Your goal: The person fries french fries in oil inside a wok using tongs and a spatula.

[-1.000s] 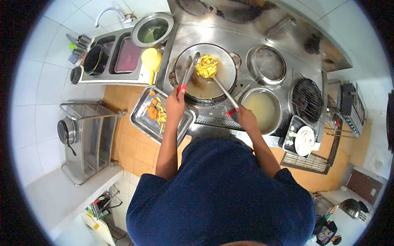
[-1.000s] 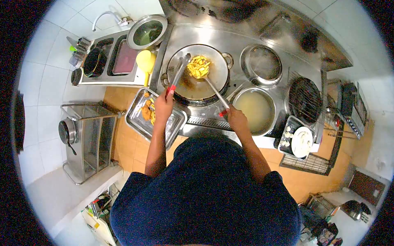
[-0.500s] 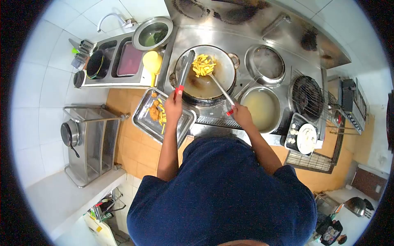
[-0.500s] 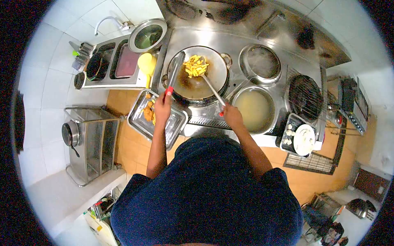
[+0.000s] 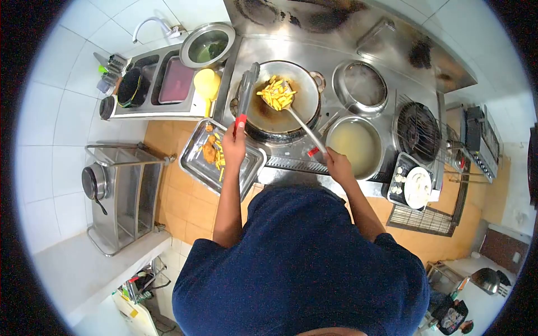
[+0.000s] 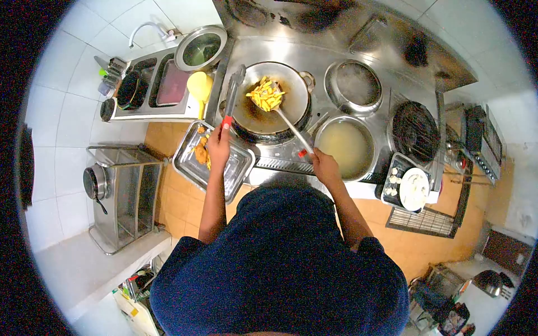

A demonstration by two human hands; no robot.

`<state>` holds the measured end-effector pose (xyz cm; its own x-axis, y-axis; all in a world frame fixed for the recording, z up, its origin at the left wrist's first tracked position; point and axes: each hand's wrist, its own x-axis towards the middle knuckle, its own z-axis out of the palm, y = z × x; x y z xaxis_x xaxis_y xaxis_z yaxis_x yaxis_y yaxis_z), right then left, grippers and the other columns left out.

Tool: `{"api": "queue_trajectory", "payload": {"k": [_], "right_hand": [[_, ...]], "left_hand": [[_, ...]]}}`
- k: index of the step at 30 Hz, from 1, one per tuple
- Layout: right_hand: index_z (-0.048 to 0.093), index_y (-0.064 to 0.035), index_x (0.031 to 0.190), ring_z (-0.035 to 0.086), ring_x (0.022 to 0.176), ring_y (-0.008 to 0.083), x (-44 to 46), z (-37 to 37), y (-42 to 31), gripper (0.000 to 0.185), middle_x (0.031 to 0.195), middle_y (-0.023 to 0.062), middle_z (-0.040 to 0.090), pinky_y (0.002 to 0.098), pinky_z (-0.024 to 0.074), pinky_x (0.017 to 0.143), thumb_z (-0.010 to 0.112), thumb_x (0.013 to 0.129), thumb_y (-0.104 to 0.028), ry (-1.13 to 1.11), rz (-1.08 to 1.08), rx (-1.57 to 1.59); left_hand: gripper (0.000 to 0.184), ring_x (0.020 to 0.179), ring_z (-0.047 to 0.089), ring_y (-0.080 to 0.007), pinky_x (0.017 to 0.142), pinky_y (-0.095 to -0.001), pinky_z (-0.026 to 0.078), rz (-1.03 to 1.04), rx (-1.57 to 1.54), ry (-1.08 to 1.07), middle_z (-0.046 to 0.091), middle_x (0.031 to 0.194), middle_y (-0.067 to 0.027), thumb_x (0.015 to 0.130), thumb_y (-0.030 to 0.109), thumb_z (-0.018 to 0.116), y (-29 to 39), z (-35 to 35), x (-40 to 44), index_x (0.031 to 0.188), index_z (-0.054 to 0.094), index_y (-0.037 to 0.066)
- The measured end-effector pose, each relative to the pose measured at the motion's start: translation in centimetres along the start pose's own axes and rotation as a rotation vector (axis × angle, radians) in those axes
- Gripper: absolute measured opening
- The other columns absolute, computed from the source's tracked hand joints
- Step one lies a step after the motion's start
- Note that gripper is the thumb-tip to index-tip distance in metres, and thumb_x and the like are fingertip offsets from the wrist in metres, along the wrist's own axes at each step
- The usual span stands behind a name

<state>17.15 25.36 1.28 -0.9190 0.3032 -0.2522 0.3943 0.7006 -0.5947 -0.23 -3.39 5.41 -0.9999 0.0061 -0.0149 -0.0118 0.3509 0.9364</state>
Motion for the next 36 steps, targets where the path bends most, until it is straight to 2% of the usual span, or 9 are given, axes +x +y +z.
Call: {"api": "queue_trajectory", "payload": {"k": [9,12,14,16,23,26,28,31,36], "right_hand": [[0.059,-0.0115,0.13,0.066,0.081,0.0424,-3.4,-0.9,-2.1,0.039,0.09,0.023,0.068,0.0534,0.0521,0.073,0.05,0.099,-0.034,-0.058,0.015,-0.273],[0.058,-0.012,0.131,0.066,0.079,0.0417,-4.1,-0.1,-1.0,0.04,0.09,0.0222,0.068,0.0526,0.0531,0.071,0.049,0.1,-0.034,-0.045,-0.024,-0.341],[0.057,-0.0118,0.132,0.066,0.078,0.0408,-4.6,0.6,-0.4,0.04,0.09,0.0219,0.067,0.0521,0.0535,0.07,0.049,0.1,-0.035,-0.018,-0.047,-0.381],[0.056,-0.0118,0.132,0.066,0.078,0.0406,-4.8,1.1,-0.1,0.041,0.089,0.0218,0.067,0.052,0.0537,0.069,0.049,0.1,-0.035,-0.009,-0.049,-0.377],[0.056,-0.012,0.133,0.066,0.077,0.0405,-5.0,2.4,1.6,0.041,0.088,0.0219,0.067,0.0527,0.0531,0.067,0.05,0.099,-0.035,0.105,-0.189,-0.376],[0.058,-0.0116,0.132,0.066,0.076,0.0405,-5.2,1.7,0.4,0.041,0.086,0.0219,0.067,0.0528,0.0529,0.065,0.051,0.099,-0.035,0.023,-0.114,-0.369],[0.051,-0.0092,0.136,0.068,0.079,0.0397,-5.4,1.2,-0.1,0.044,0.093,0.0226,0.068,0.0509,0.0552,0.068,0.047,0.101,-0.034,-0.011,-0.121,-0.397],[0.048,-0.0081,0.138,0.069,0.08,0.0387,-5.5,1.2,-0.3,0.045,0.097,0.0229,0.069,0.0493,0.0566,0.068,0.046,0.101,-0.034,-0.036,-0.112,-0.401],[0.049,-0.0075,0.138,0.069,0.079,0.0371,-5.9,1.5,-0.2,0.046,0.096,0.022,0.069,0.0474,0.057,0.067,0.047,0.101,-0.034,-0.014,-0.127,-0.413]], "left_hand": [[0.043,0.067,0.055,-0.0104,0.063,-0.0264,0.045,-0.036,-0.028,-0.007,0.061,0.074,-0.0046,0.099,0.033,0.058,-0.5,0.1,0.2,0.12,0.063,-0.005],[0.043,0.061,0.049,-0.0085,0.054,-0.0252,0.039,0.012,-0.014,0.002,0.057,0.07,-0.0019,0.101,0.036,0.053,-1.3,0.5,0.2,0.12,0.063,-0.001],[0.044,0.062,0.05,-0.0089,0.057,-0.0255,0.041,-0.009,-0.02,-0.009,0.058,0.071,-0.0023,0.1,0.036,0.054,-1.3,0.5,-0.1,0.121,0.063,-0.002],[0.045,0.067,0.054,-0.0104,0.062,-0.0265,0.045,-0.044,-0.043,-0.033,0.061,0.076,-0.0047,0.099,0.034,0.057,-1.1,0.2,-0.2,0.12,0.062,-0.005],[0.04,0.068,0.052,-0.0097,0.062,-0.0259,0.043,0.001,-0.051,-0.007,0.059,0.076,-0.0038,0.1,0.032,0.056,-1.6,-0.3,-1.0,0.116,0.064,-0.005],[0.043,0.066,0.052,-0.0093,0.059,-0.0254,0.043,0.025,-0.051,-0.009,0.06,0.075,-0.0039,0.1,0.034,0.056,-2.1,-0.5,-0.9,0.118,0.064,-0.004],[0.048,0.062,0.053,-0.0091,0.054,-0.0245,0.041,0.063,-0.063,0.005,0.06,0.072,-0.0037,0.099,0.039,0.056,-2.6,-0.5,-1.0,0.122,0.064,-0.003],[0.04,0.069,0.051,-0.0099,0.062,-0.0266,0.043,0.031,-0.101,0.008,0.06,0.078,-0.0052,0.1,0.03,0.057,-2.9,-0.3,-1.1,0.116,0.063,-0.006],[0.04,0.068,0.051,-0.0101,0.061,-0.0269,0.043,0.014,-0.081,-0.002,0.06,0.078,-0.0057,0.1,0.03,0.057,-2.8,-0.3,-1.2,0.116,0.063,-0.007]]}}
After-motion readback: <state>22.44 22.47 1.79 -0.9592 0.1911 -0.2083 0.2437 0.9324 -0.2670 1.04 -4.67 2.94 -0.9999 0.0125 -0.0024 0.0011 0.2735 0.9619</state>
